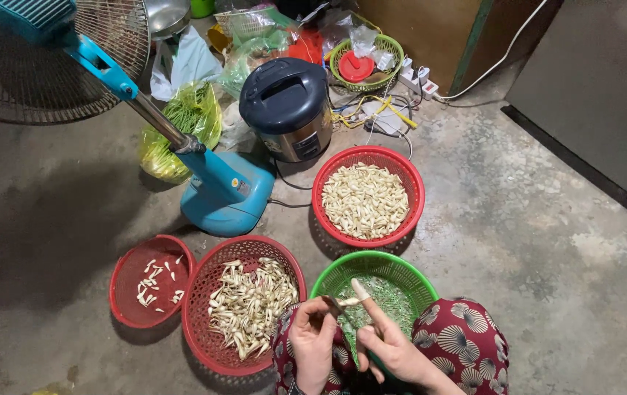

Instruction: Cleaning and sorting bean sprouts into different baskets while sitting on the floor

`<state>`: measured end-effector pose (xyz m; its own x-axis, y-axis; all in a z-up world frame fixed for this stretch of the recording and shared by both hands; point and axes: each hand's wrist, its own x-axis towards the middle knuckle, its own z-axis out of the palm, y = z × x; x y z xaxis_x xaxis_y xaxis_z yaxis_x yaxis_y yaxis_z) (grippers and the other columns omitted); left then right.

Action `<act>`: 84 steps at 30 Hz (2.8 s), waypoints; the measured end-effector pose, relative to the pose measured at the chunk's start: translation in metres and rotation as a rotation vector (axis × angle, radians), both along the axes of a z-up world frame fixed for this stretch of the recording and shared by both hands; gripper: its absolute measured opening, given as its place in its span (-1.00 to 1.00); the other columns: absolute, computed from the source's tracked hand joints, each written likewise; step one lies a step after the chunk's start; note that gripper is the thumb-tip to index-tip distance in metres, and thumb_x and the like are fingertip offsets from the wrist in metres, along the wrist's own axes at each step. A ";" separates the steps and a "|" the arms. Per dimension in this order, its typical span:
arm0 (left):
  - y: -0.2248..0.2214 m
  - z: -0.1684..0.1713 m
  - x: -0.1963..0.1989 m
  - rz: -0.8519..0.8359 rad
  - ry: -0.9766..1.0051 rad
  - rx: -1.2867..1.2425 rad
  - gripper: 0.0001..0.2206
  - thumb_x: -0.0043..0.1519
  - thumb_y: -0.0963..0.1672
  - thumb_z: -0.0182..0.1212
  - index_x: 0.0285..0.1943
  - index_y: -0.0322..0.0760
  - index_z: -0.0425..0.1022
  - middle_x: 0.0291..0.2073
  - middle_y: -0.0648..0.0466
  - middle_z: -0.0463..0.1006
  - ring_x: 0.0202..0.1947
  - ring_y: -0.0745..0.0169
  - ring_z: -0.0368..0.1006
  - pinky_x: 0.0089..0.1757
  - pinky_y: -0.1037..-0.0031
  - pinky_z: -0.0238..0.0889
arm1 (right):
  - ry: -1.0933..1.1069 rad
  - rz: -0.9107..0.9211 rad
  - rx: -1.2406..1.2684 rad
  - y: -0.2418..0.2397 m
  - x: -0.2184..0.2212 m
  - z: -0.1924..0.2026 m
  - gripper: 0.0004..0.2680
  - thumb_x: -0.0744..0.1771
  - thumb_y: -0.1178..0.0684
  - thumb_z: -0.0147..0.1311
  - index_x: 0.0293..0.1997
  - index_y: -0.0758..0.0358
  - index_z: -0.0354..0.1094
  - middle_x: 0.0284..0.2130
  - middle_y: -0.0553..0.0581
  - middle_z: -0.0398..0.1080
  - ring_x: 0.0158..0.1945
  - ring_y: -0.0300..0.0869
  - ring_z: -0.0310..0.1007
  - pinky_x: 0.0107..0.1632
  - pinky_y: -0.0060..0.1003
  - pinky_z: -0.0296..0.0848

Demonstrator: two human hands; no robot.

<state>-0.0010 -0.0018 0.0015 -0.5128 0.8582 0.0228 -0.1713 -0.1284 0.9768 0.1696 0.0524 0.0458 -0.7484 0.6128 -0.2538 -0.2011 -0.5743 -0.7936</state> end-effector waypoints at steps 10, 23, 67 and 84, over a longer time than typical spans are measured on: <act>0.006 0.039 -0.005 -0.053 0.247 -0.037 -0.83 0.07 -0.36 0.26 -0.22 -0.37 0.56 -0.20 0.04 0.67 -0.41 0.35 0.46 -0.32 0.56 0.39 | -0.279 -0.039 0.291 0.000 0.001 -0.018 -0.57 0.38 0.18 -0.07 0.50 0.08 0.17 -0.65 0.05 0.48 -0.69 -0.32 0.33 -0.64 -0.50 0.23; 0.006 0.036 -0.010 -0.062 0.110 0.061 -0.84 0.15 -0.35 0.20 -0.17 -0.37 0.50 -0.10 -0.09 0.65 -0.16 0.19 0.55 -0.09 0.43 0.48 | 0.067 -0.206 0.005 0.007 0.003 -0.013 -0.53 0.43 0.08 -0.21 0.59 0.04 -0.22 -0.64 0.18 0.46 -0.79 -0.31 0.21 -0.75 -0.50 0.19; 0.159 0.033 -0.038 -0.439 1.065 0.078 -0.49 0.15 -0.21 0.25 0.33 -0.48 0.34 0.21 -0.24 0.46 0.20 -0.20 0.42 0.21 0.10 0.30 | -0.079 -0.563 0.066 0.018 0.058 -0.058 -0.70 0.41 0.14 -0.14 0.33 0.02 0.09 -0.61 0.32 0.46 -0.82 -0.17 0.29 -0.79 -0.44 0.26; 0.117 -0.313 -0.335 0.155 1.571 -1.145 -0.84 0.21 -0.14 0.09 -0.05 -0.11 0.34 -0.14 -0.07 0.46 -0.16 -0.09 0.52 -0.07 0.08 0.43 | -0.284 -0.368 -0.010 0.056 0.115 -0.189 -0.48 0.28 0.39 -0.01 0.47 0.40 0.19 -0.14 0.46 0.67 -0.45 -0.09 0.51 -0.37 -0.34 0.31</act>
<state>-0.3360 0.1154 -0.3112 -0.6564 0.7543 0.0155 0.7435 0.6502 -0.1560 0.2845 0.1084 -0.1436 -0.3814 0.8211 -0.4247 -0.1683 -0.5134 -0.8414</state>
